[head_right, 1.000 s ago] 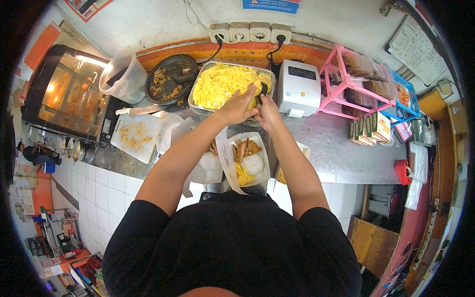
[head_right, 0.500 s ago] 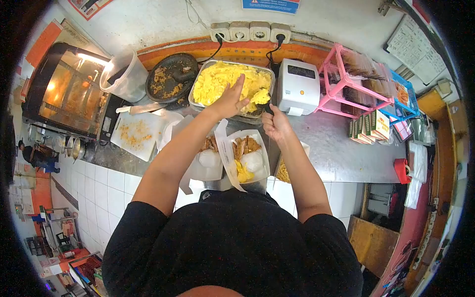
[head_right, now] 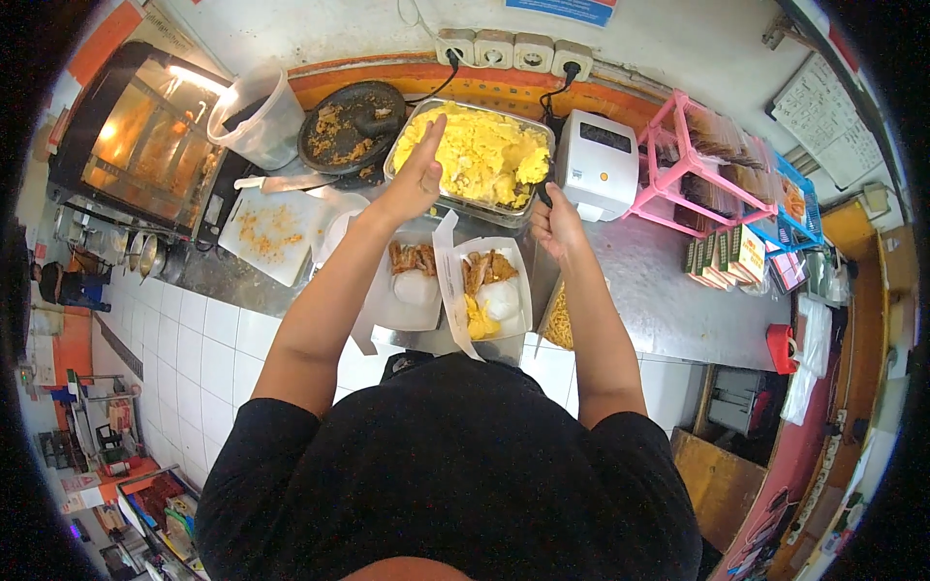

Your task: Cutting chicken katsu, plating rice and egg, and packing them into delivery boxes.

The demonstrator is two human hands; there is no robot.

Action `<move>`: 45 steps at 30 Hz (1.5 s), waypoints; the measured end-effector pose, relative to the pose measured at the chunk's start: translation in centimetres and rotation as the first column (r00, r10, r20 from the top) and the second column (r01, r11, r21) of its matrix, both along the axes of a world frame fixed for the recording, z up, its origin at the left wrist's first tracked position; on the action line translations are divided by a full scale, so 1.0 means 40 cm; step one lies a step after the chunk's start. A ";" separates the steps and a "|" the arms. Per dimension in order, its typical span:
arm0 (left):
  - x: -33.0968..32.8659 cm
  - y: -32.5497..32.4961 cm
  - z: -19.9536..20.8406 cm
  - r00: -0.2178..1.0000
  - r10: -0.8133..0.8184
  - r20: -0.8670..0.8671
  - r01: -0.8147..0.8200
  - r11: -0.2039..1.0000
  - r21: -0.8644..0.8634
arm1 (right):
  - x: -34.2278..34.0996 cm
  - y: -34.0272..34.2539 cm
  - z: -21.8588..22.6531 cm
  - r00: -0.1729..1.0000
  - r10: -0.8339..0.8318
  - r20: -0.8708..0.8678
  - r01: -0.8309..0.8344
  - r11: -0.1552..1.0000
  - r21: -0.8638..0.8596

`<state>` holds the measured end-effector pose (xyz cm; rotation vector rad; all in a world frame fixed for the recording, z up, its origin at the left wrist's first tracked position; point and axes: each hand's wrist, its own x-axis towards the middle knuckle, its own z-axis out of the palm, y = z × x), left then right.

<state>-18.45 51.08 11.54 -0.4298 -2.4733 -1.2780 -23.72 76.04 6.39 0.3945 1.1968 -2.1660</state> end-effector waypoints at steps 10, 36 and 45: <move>0.120 -0.049 0.023 0.993 0.116 -0.023 -0.115 0.991 0.065 | -0.044 -0.055 -0.019 0.582 0.648 -0.492 0.330 0.365 0.871; 0.078 0.015 -0.051 0.983 -0.017 0.184 0.006 0.998 0.064 | -0.101 0.045 0.025 0.248 0.933 -0.262 -0.042 0.280 0.959; 0.075 0.038 -0.055 0.966 -0.031 0.258 0.024 0.999 0.028 | -0.158 0.050 -0.007 0.127 0.966 -0.223 -0.182 0.244 0.952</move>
